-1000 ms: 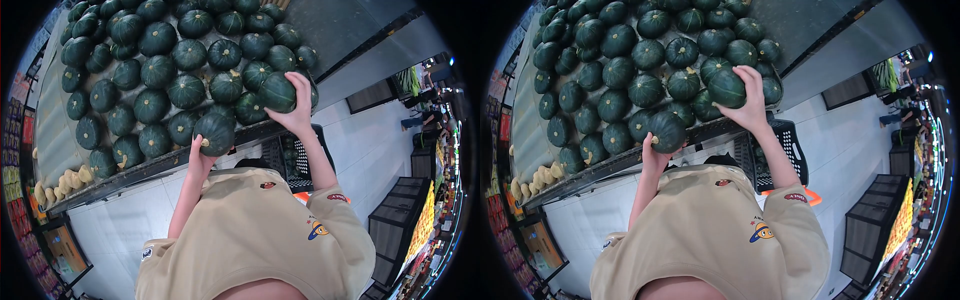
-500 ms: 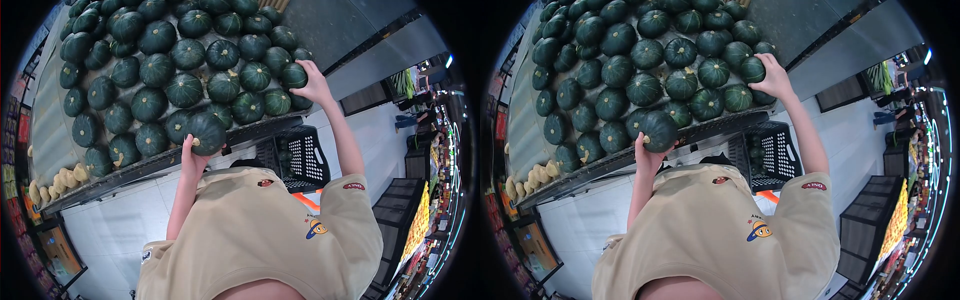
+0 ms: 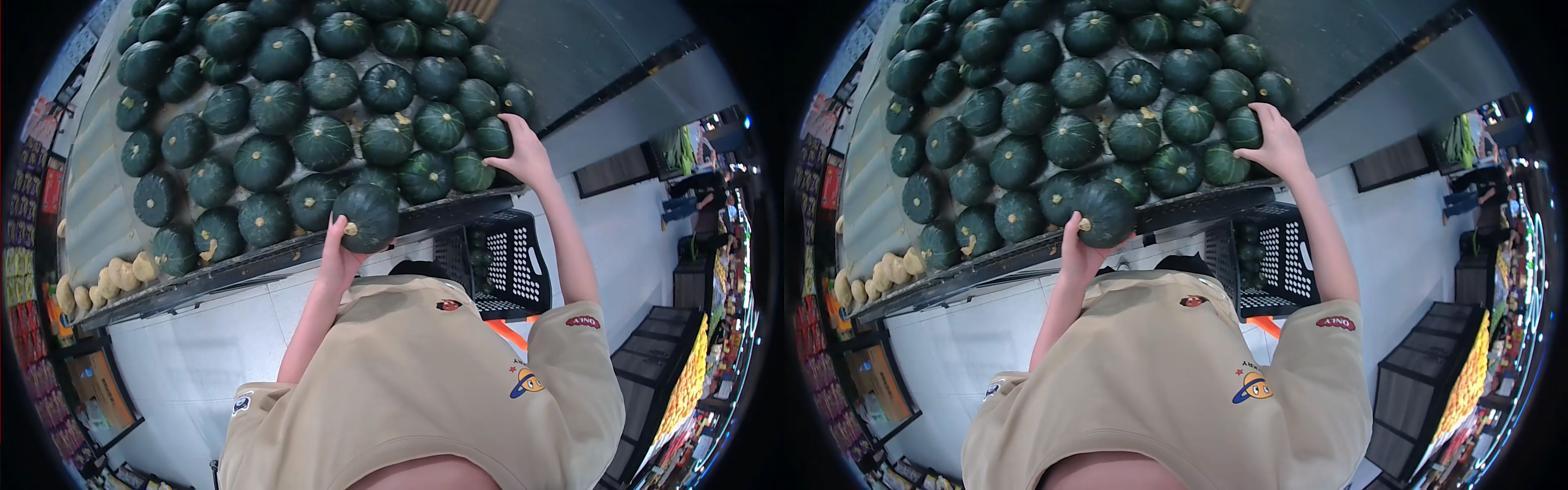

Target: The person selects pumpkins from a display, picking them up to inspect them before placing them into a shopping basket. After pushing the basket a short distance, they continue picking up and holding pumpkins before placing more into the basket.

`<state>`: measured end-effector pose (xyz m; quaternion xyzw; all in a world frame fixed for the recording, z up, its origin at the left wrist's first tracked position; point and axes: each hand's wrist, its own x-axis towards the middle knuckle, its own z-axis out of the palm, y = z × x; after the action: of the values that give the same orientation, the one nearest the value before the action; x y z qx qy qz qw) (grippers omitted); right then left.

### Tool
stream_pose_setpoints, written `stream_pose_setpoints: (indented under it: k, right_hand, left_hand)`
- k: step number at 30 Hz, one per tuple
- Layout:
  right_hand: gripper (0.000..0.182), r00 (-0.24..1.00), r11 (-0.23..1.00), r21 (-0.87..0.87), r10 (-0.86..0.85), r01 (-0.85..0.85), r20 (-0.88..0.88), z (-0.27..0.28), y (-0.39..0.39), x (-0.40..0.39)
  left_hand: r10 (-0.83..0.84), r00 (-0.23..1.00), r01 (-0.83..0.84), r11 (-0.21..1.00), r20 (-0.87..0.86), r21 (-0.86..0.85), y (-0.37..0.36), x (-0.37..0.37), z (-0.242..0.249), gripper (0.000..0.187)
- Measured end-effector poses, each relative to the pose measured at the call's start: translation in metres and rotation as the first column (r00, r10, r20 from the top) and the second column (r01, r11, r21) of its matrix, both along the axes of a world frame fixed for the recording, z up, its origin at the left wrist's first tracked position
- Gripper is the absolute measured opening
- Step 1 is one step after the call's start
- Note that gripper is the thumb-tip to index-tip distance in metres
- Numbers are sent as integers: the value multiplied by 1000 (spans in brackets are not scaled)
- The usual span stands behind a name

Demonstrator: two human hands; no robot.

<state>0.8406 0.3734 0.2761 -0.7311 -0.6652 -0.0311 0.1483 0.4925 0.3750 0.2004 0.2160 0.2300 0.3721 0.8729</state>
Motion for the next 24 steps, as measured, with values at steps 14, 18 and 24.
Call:
stream_pose_setpoints:
  k: [14, 18, 24]
  right_hand:
    - [50, 960, 934, 262, 271, -244, -73, 39, 73, -53]
    - [46, 934, 906, 284, 348, -314, -77, 50, 111, -61]
    - [42, 901, 880, 284, 423, -381, -101, 58, 165, -74]
  left_hand:
    - [50, 995, -52, 998, 84, 19, -5, -11, 11, 53]
    - [131, 987, -131, 991, 95, -3, -10, -12, 4, 56]
    - [212, 977, -211, 977, 37, -22, -17, -19, 8, 59]
